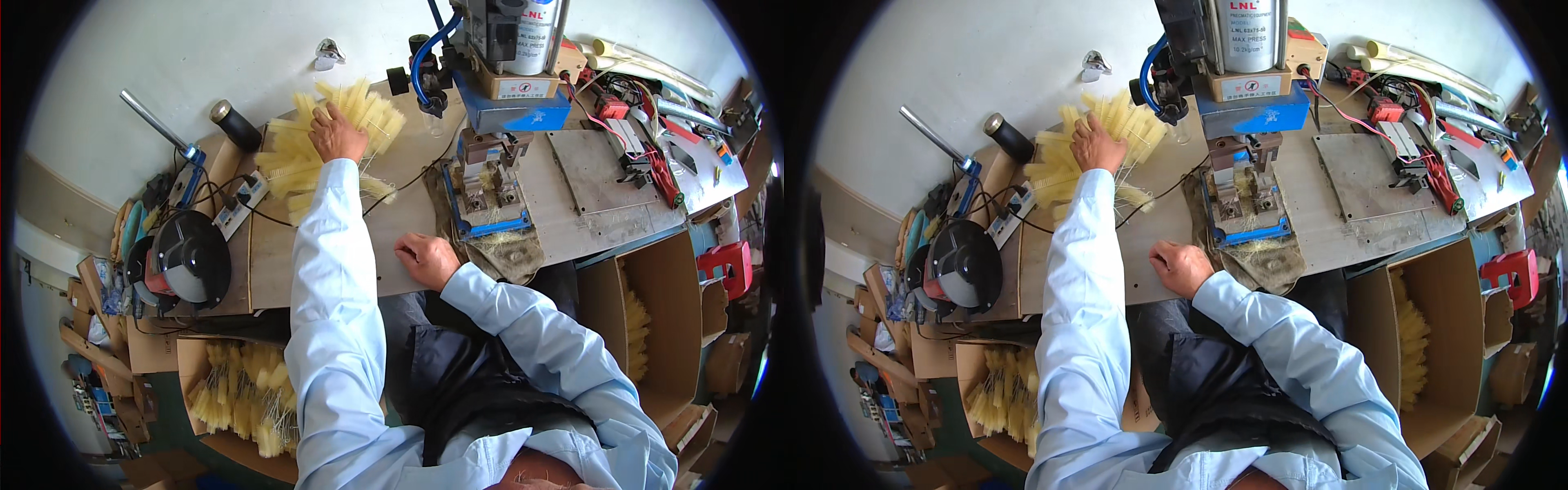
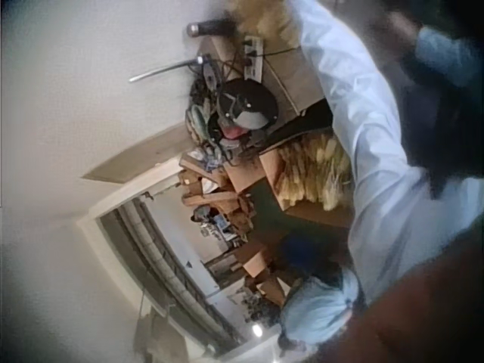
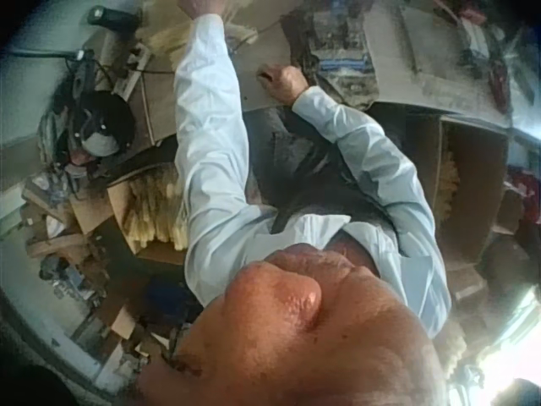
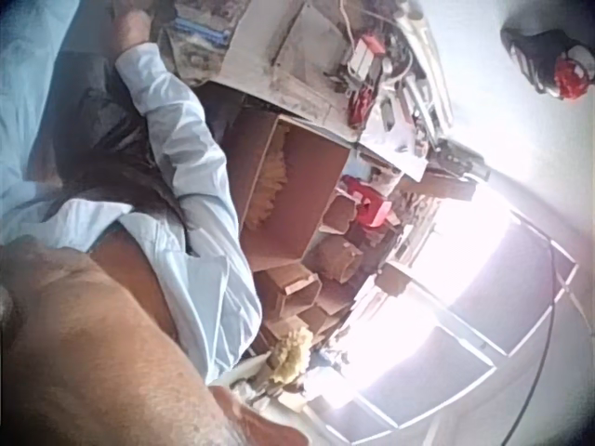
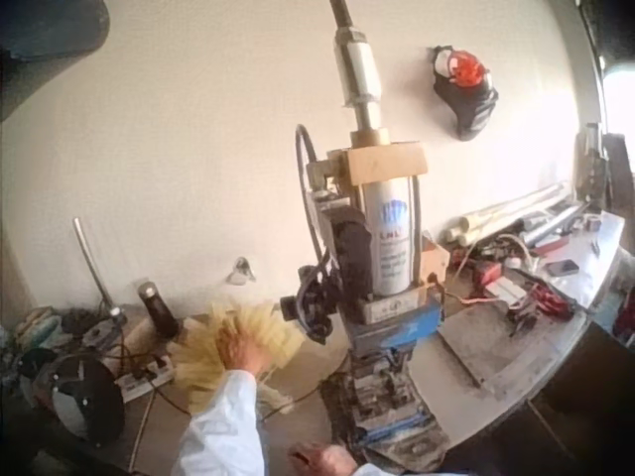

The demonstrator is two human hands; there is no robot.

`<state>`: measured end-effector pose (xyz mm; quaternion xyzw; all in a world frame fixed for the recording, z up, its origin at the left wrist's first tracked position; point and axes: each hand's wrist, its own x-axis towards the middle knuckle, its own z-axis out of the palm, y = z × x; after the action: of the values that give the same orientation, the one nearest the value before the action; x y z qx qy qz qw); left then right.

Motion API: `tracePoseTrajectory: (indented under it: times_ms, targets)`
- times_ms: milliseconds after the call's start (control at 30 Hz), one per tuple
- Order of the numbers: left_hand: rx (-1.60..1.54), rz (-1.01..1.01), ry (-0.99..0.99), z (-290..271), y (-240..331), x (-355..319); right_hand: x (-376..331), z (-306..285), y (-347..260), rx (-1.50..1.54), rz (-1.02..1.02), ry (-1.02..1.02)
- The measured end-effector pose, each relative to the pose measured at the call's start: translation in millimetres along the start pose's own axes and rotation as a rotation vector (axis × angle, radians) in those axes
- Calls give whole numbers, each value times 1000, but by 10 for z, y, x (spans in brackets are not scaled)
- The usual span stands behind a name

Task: Assembling and packaging industrial or cleaning brushes using a manual press machine.

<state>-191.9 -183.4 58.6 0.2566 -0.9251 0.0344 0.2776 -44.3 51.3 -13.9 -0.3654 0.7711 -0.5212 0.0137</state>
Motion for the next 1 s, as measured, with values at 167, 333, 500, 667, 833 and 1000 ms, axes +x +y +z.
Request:
tracePoseTrajectory:
  times_ms: [167,333,500,667,833,1000]
  targets:
    - [-29,9,-7,135,177,94,1,-16,38,-1,-4,-8]
    - [-180,-151,-250,214,-96,471,-16,68,-14,11,-26,-25]
    - [-679,-117,-3,161,-402,623,-3,17,37,15,-23,-25]
    - [-1492,-58,62,-307,-614,664,-11,-39,52,17,2,-28]
    - [-1578,-53,412,-1080,-564,650,-25,26,75,37,-12,-19]
    - [-1623,-78,428,-1375,-367,58,-60,-137,-12,308,145,101]
